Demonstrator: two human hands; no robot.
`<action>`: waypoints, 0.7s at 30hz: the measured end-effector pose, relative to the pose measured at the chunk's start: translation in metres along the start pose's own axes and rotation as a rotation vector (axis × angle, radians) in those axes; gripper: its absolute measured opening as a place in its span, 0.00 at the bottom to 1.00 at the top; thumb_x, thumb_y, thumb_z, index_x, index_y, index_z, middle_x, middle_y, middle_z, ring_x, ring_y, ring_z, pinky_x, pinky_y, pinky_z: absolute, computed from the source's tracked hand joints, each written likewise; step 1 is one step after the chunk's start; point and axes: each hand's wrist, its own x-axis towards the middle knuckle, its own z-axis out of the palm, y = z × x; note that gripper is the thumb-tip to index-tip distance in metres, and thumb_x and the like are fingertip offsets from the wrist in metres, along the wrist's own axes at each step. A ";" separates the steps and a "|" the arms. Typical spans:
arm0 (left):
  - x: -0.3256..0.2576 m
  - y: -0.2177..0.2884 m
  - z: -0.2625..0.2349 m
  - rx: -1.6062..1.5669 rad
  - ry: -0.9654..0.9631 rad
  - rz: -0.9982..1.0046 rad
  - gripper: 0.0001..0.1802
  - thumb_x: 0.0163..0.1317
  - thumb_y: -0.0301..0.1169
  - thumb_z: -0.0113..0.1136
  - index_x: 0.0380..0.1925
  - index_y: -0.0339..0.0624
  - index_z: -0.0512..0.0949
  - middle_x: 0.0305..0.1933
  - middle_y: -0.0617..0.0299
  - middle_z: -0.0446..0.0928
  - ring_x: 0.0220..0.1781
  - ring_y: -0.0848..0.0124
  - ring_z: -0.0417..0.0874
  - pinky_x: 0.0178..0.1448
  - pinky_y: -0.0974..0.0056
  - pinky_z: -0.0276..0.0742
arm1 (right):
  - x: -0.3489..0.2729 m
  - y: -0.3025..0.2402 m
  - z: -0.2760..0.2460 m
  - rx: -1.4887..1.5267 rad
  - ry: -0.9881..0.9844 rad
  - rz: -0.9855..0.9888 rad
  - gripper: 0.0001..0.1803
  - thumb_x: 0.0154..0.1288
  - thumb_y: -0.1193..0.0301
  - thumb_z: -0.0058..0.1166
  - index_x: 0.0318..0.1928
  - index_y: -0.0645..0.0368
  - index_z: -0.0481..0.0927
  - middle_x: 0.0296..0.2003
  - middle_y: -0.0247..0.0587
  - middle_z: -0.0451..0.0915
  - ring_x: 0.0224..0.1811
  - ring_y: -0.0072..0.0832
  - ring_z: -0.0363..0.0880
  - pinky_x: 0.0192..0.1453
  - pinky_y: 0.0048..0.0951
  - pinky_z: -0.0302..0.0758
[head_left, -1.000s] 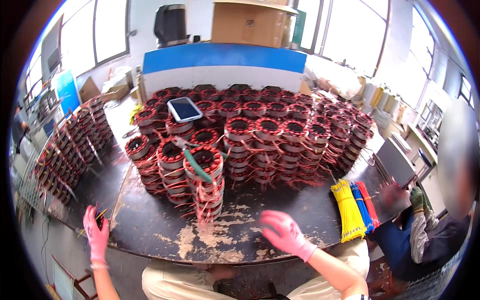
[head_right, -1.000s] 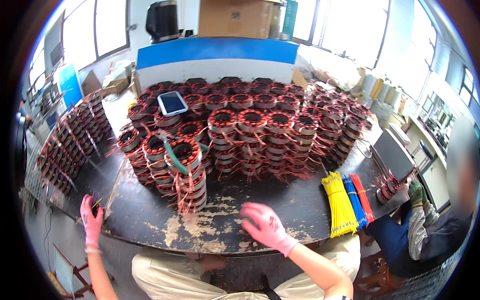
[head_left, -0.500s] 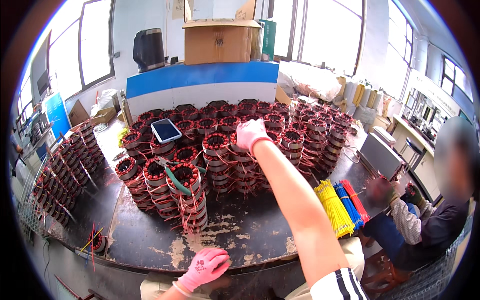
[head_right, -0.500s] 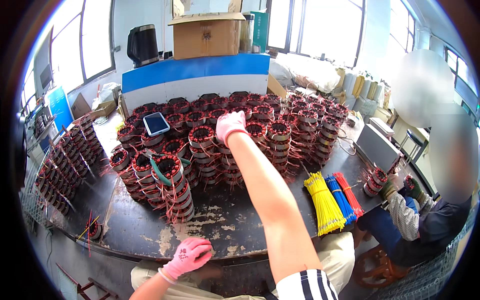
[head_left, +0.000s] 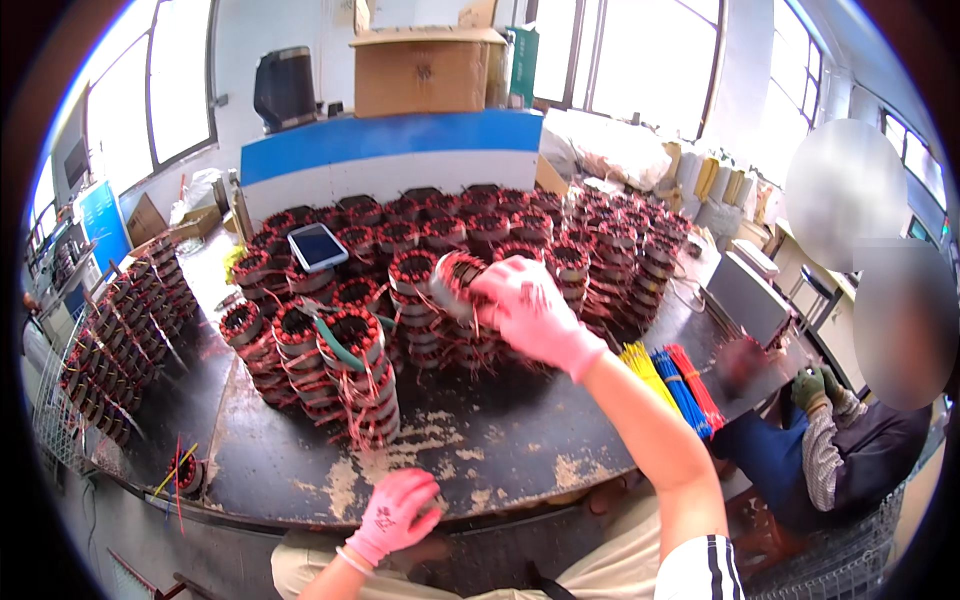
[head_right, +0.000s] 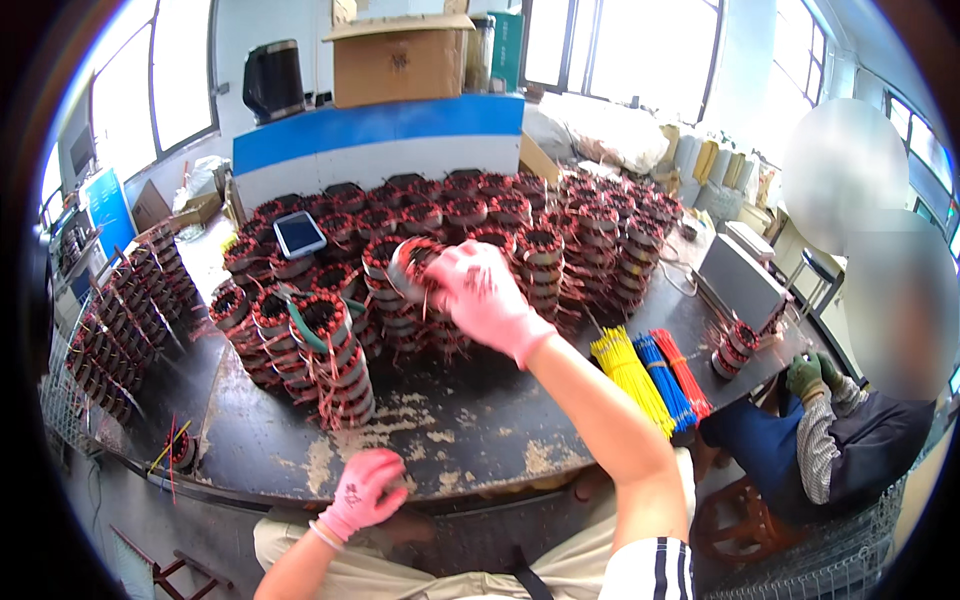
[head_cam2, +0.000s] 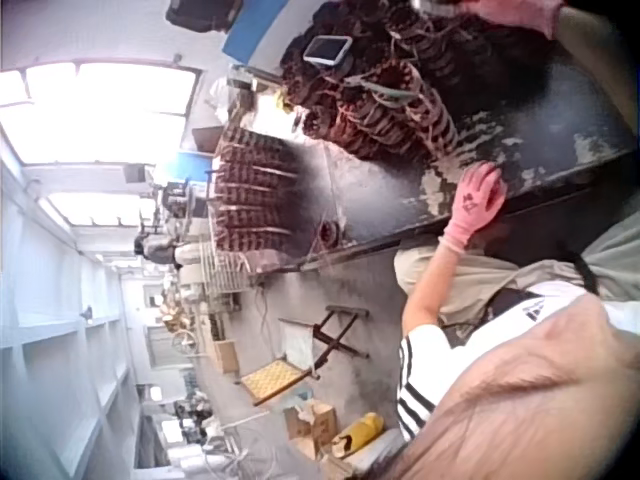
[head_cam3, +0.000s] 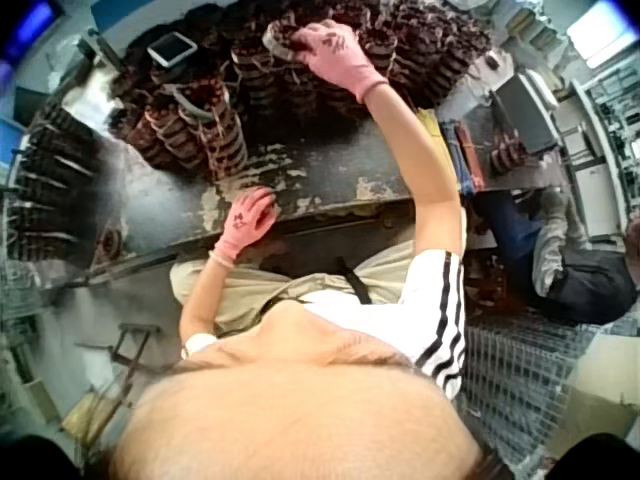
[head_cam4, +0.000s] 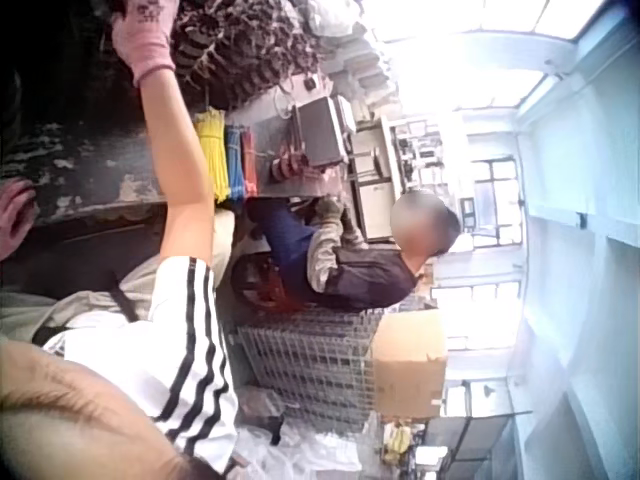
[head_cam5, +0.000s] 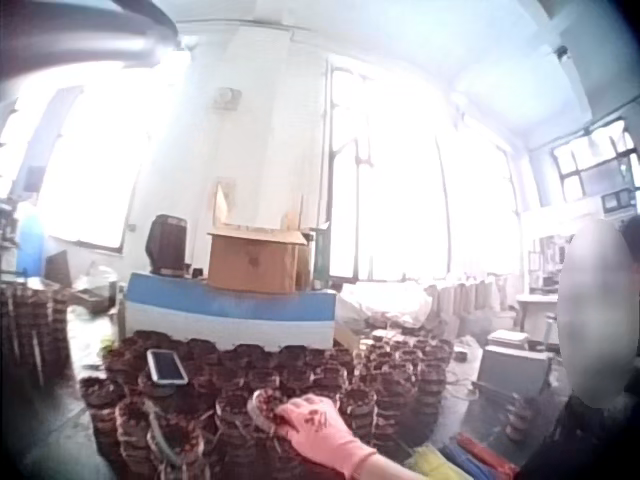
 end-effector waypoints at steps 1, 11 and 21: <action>0.004 0.001 0.009 -0.040 0.078 0.017 0.28 0.54 0.34 0.73 0.55 0.41 0.76 0.59 0.52 0.76 0.62 0.48 0.77 0.66 0.47 0.75 | -0.025 -0.014 -0.015 -0.025 0.003 -0.104 0.12 0.57 0.66 0.64 0.42 0.53 0.81 0.40 0.38 0.82 0.50 0.42 0.79 0.61 0.46 0.73; 0.052 0.026 0.031 0.139 -0.274 0.164 0.21 0.53 0.37 0.71 0.46 0.41 0.81 0.52 0.58 0.78 0.64 0.54 0.77 0.75 0.36 0.67 | -0.205 -0.074 0.065 0.131 -0.207 -0.287 0.10 0.56 0.72 0.55 0.41 0.51 0.76 0.45 0.34 0.77 0.57 0.34 0.77 0.80 0.48 0.63; 0.061 0.052 0.057 0.099 -0.196 0.095 0.21 0.50 0.42 0.75 0.37 0.44 0.78 0.35 0.60 0.75 0.44 0.56 0.79 0.68 0.41 0.74 | -0.346 0.018 -0.133 -0.488 -0.219 1.206 0.29 0.70 0.44 0.55 0.24 0.57 0.81 0.24 0.48 0.81 0.31 0.45 0.84 0.38 0.47 0.76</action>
